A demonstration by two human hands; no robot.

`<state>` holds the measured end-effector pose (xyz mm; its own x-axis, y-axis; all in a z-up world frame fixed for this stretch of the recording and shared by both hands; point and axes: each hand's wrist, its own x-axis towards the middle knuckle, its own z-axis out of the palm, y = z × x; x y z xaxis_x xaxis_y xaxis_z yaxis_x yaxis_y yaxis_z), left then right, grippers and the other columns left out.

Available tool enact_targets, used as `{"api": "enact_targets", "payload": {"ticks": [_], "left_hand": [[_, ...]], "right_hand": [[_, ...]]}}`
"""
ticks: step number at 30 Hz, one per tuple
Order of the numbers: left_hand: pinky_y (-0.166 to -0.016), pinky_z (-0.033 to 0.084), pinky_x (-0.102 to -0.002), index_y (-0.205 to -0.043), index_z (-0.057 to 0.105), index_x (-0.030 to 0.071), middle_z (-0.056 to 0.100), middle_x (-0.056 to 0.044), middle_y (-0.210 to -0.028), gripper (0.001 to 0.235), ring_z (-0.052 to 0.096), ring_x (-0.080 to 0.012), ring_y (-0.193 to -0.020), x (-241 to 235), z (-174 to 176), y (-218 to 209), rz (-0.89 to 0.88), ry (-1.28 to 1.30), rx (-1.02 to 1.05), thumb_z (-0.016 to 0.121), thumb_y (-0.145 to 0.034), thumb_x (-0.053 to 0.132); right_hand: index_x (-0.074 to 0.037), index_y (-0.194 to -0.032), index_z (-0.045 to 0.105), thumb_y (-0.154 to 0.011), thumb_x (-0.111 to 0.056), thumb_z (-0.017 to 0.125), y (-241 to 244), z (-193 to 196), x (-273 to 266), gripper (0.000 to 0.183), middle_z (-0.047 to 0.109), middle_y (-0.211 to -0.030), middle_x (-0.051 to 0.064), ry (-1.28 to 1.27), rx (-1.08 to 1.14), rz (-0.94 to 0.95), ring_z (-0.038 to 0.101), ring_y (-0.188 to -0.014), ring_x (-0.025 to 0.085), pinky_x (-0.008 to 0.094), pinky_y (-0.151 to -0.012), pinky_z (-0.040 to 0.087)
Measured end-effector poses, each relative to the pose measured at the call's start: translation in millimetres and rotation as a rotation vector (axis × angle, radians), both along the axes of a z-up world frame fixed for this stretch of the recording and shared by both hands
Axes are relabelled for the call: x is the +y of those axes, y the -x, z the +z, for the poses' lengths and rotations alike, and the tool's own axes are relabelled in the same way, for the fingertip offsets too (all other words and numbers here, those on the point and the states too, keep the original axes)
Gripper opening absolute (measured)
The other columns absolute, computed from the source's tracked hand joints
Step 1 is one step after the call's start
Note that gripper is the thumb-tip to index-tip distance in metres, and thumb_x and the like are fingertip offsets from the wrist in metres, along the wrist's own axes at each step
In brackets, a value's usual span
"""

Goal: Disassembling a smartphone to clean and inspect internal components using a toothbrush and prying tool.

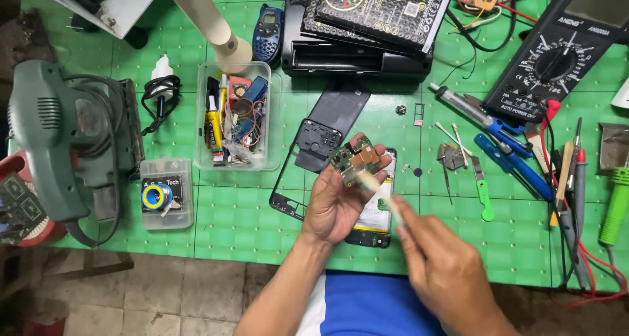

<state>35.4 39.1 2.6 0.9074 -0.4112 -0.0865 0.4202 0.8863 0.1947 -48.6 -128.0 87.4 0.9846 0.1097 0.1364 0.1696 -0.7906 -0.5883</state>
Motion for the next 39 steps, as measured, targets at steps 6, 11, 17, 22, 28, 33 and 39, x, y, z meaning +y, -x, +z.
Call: {"api": "enact_targets", "payload": {"ticks": [6, 11, 17, 22, 28, 33, 39], "left_hand": [[-0.119, 0.043, -0.045, -0.162, 0.022, -0.002, 0.040, -0.034, -0.156, 0.084, 0.041, -0.0469, -0.145, -2, 3, 2, 0.028, -0.048, -0.051, 0.071, -0.098, 0.021], [-0.123, 0.037, -0.047, -0.162, 0.021, -0.002, 0.039, -0.033, -0.155, 0.087, 0.039, -0.0471, -0.146, -2, 8, 3, 0.016, -0.105, -0.047, 0.071, -0.096, 0.026], [-0.124, 0.035, -0.048, -0.163, 0.017, -0.004, 0.039, -0.034, -0.155, 0.092, 0.040, -0.0474, -0.144, 5, 10, 7, 0.000, -0.076, -0.070, 0.074, -0.096, 0.023], [-0.125, 0.034, -0.049, -0.164, 0.011, -0.003, 0.034, -0.034, -0.158, 0.094, 0.033, -0.0478, -0.149, 5, 5, 5, -0.025, -0.043, -0.081, 0.074, -0.097, 0.021], [-0.119, 0.043, -0.041, -0.164, 0.012, -0.002, 0.031, -0.033, -0.161, 0.093, 0.033, -0.0466, -0.150, 7, 11, 3, -0.044, -0.066, -0.097, 0.075, -0.097, 0.016], [-0.122, 0.037, -0.045, -0.164, 0.016, -0.001, 0.037, -0.033, -0.157, 0.096, 0.038, -0.0470, -0.147, 7, 11, -1, -0.068, -0.099, -0.089, 0.077, -0.094, 0.024], [-0.120, 0.041, -0.040, -0.164, 0.017, 0.000, 0.036, -0.033, -0.158, 0.093, 0.038, -0.0437, -0.148, 5, 9, -9, -0.098, -0.099, -0.102, 0.074, -0.096, 0.025]], "right_hand": [[-0.011, -0.146, 0.060, -0.101, -0.013, 0.061, -4, 0, -2, 0.045, 0.064, -0.087, -0.001, 0.053, -0.050, -0.024, 0.060, -0.065, 0.014, 0.033, -0.066, 0.053], [-0.013, -0.146, 0.059, -0.100, -0.014, 0.062, -1, -8, -7, 0.046, 0.065, -0.090, -0.001, 0.063, -0.054, -0.007, 0.062, -0.068, 0.015, 0.034, -0.066, 0.053], [-0.012, -0.146, 0.059, -0.100, -0.015, 0.061, 4, -8, -4, 0.046, 0.066, -0.091, 0.000, 0.048, -0.030, -0.028, 0.064, -0.069, 0.016, 0.034, -0.068, 0.053], [-0.011, -0.150, 0.054, -0.098, -0.011, 0.063, 7, -7, -4, 0.053, 0.065, -0.087, 0.000, 0.065, -0.005, -0.034, 0.059, -0.057, 0.014, 0.036, -0.054, 0.056], [-0.016, -0.148, 0.059, -0.100, -0.015, 0.063, 6, -17, -7, 0.048, 0.065, -0.092, -0.002, 0.107, -0.038, -0.114, 0.059, -0.064, 0.016, 0.036, -0.060, 0.052], [-0.019, -0.151, 0.053, -0.097, -0.015, 0.066, 9, -19, -7, 0.056, 0.063, -0.082, -0.001, 0.107, -0.042, -0.014, 0.056, -0.055, 0.014, 0.036, -0.057, 0.054], [-0.008, -0.146, 0.057, -0.098, -0.012, 0.062, 0, -7, -6, 0.048, 0.073, -0.103, 0.004, -0.025, -0.054, -0.017, 0.067, -0.065, 0.013, 0.032, -0.068, 0.057]]}}
